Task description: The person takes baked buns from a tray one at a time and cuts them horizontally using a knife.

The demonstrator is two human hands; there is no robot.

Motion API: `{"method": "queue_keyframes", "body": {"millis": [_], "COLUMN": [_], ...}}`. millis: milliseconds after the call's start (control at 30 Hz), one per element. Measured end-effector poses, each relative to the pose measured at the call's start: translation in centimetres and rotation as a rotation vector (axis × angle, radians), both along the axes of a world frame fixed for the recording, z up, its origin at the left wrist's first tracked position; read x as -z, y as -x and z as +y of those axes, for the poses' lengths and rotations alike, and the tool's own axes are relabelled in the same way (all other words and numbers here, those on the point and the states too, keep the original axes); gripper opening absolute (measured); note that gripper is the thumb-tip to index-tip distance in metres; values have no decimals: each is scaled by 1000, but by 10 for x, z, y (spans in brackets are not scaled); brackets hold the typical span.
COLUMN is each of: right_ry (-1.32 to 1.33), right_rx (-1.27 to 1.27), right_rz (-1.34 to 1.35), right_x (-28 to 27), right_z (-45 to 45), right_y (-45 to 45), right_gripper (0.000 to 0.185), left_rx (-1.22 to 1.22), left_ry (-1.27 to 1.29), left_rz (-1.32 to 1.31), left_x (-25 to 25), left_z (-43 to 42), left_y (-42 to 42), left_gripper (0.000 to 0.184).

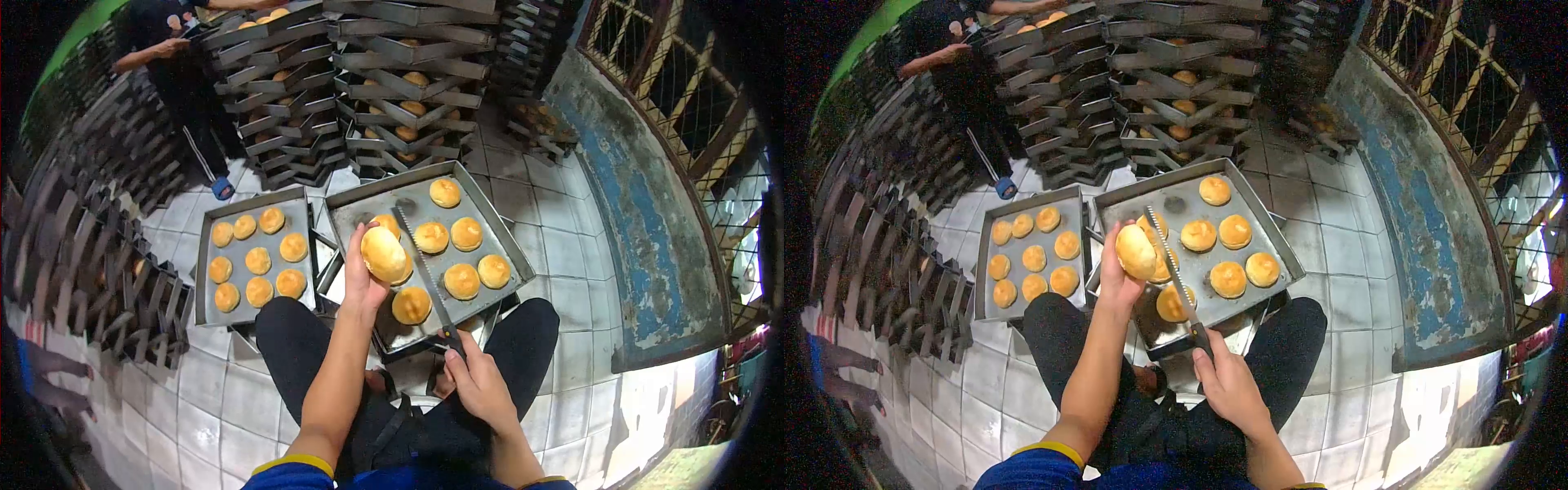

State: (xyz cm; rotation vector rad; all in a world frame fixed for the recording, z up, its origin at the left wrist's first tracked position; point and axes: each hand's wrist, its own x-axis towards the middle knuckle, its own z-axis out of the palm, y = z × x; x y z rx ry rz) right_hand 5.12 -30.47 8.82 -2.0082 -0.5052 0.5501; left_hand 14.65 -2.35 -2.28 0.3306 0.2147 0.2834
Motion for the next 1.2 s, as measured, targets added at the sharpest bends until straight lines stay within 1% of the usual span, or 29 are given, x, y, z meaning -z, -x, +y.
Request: {"method": "queue_keyframes", "body": {"millis": [33, 133, 167, 267, 400, 500, 567, 667, 800, 867, 967, 1067, 1200], "right_ry": [-12, 24, 29, 73, 81, 131, 155, 161, 170, 163, 215, 186, 197], "right_rx": [-13, 9, 9, -11, -2, -7, -12, -9, 5, 8, 7, 17, 17], "right_rz": [-14, 27, 30, 10, 15, -15, -29, -20, 8, 37, -36, -16, -14], "right_x": [-2, -7, -7, -2, -2, -8, -11, -14, -18, -19, -14, -11, -13], "right_z": [2, 5, 6, 7, 7, 5, 2, -2, -5, -6, -10, -11, -11], "right_y": [2, 7, 7, 7, 8, 8, 8, 10, 12, 14, 17, 17, 16], "right_gripper": [39, 39, 39, 38, 38, 38, 39, 40, 42, 43, 43, 44, 43], "left_rx": [-42, -46, -27, 29, 21, 59, 81, 124, 138, 120, 126, 117, 123], "left_ry": [54, 43, 47, 43, 66, 45, -47, -36, -38, -26, -49, -58, -49], "left_rz": [68, 111, 102, 114, 60, 72, 77, 106, 96, 138, 139, 166, 164], "left_x": [-4, -6, 0, -3, 12, 16, 14, 13, 17, 18, 22, 14, 13], "left_z": [-4, -6, -4, -4, 4, 7, 5, 4, 4, 4, 5, 3, 3], "left_y": [-1, -1, -3, -2, -6, -7, -5, -4, -6, -7, -7, -6, -7], "left_gripper": [32, 33, 35, 34, 33, 30, 25, 24, 25, 29, 32, 28, 28]}}
